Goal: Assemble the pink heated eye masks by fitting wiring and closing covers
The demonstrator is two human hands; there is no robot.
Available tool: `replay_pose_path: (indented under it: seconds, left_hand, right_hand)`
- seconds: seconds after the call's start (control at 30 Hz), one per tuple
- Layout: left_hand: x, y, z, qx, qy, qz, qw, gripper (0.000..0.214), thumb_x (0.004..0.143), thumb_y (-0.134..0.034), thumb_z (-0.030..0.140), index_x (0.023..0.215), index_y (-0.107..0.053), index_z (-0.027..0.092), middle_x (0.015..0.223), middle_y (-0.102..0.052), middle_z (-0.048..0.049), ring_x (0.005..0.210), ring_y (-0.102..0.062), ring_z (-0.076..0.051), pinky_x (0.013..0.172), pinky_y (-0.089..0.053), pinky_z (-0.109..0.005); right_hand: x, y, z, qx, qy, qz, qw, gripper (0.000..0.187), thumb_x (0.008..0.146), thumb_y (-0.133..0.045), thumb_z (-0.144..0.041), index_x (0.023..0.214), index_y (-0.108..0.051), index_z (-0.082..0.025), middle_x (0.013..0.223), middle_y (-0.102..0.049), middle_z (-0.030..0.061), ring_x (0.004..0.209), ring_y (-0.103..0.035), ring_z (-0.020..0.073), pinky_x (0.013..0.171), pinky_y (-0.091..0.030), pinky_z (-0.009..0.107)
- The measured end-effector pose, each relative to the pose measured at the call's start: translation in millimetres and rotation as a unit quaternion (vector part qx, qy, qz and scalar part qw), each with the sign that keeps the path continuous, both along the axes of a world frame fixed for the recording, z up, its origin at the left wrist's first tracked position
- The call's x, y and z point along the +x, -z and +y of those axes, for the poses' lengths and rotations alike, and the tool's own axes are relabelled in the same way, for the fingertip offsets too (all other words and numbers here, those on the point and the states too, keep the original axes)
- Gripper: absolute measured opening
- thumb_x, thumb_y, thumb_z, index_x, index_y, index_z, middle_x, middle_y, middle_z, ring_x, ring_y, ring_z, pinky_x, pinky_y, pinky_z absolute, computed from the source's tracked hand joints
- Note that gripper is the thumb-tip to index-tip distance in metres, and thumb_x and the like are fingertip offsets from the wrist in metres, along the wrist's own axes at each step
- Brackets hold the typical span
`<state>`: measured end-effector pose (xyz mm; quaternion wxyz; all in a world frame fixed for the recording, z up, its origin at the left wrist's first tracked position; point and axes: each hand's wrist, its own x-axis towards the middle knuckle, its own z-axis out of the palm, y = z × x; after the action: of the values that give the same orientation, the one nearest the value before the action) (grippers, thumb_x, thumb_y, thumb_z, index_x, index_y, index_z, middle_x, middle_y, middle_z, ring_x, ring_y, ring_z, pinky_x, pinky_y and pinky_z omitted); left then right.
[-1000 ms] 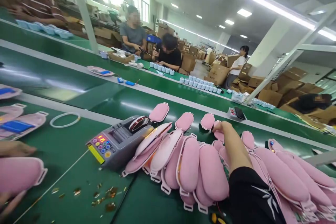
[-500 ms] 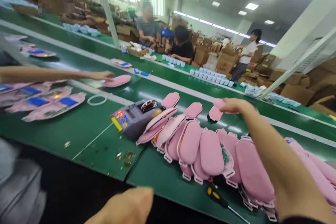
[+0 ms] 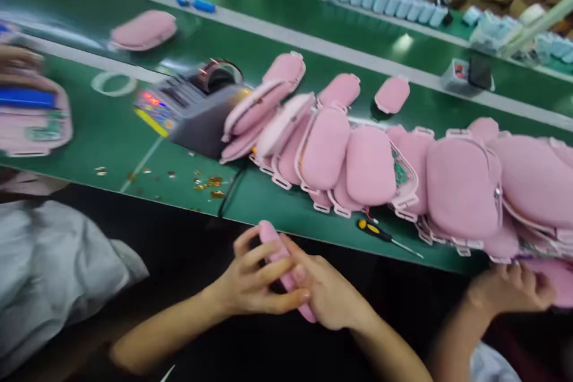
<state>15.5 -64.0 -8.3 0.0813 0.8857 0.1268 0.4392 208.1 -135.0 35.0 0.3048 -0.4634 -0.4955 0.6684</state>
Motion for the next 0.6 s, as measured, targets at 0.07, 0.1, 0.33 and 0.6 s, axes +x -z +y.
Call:
replay_pose_path:
  seconds: [0.07, 0.1, 0.33, 0.6]
  left_hand:
    - [0.1, 11.7, -0.1, 0.001, 0.012, -0.038, 0.999, 0.032, 0.083, -0.091, 0.028, 0.107, -0.08, 0.047, 0.109, -0.067, 0.0013, 0.12, -0.053, -0.025, 0.131, -0.026, -0.051]
    - [1.3, 19.3, -1.1, 0.002, 0.026, -0.036, 0.999, 0.028, 0.083, -0.091, 0.03, 0.103, -0.08, 0.045, 0.107, -0.066, 0.0002, 0.116, -0.051, -0.026, 0.13, -0.025, -0.05]
    - [9.1, 71.2, -38.6, -0.17, 0.046, -0.004, 0.984, 0.077, 0.073, -0.09, 0.079, 0.136, -0.07, 0.039, 0.101, -0.071, -0.0051, 0.113, -0.052, -0.033, 0.118, -0.031, -0.053]
    - [-4.5, 96.6, -54.0, -0.285, 0.047, 0.021, 0.957, 0.122, 0.07, -0.089, 0.083, 0.169, -0.035, 0.037, 0.151, -0.062, -0.0145, 0.143, -0.052, -0.042, 0.126, -0.032, -0.064]
  right_hand:
    - [3.7, 2.4, 1.4, 0.022, -0.032, -0.033, 0.999, 0.096, 0.103, -0.018, -0.089, 0.173, -0.039, -0.026, 0.138, -0.078, 0.0126, 0.116, -0.078, 0.0289, 0.103, -0.062, 0.045]
    - [8.0, 5.7, 0.4, 0.023, -0.045, -0.032, 0.998, 0.1, 0.101, -0.015, -0.091, 0.171, -0.043, -0.025, 0.125, -0.082, 0.0114, 0.101, -0.079, 0.0261, 0.092, -0.063, 0.041]
    - [9.7, 71.1, -54.5, -0.202, 0.044, 0.192, 0.959, 0.11, 0.09, -0.029, -0.103, 0.155, -0.059, -0.019, 0.087, -0.076, 0.0057, 0.068, -0.071, 0.0178, 0.061, -0.056, 0.027]
    - [9.1, 99.2, -68.7, -0.22, 0.113, 0.197, 0.949, 0.087, 0.095, -0.063, -0.085, 0.154, -0.059, -0.022, 0.133, -0.076, 0.0118, 0.108, -0.076, 0.0237, 0.097, -0.062, 0.039]
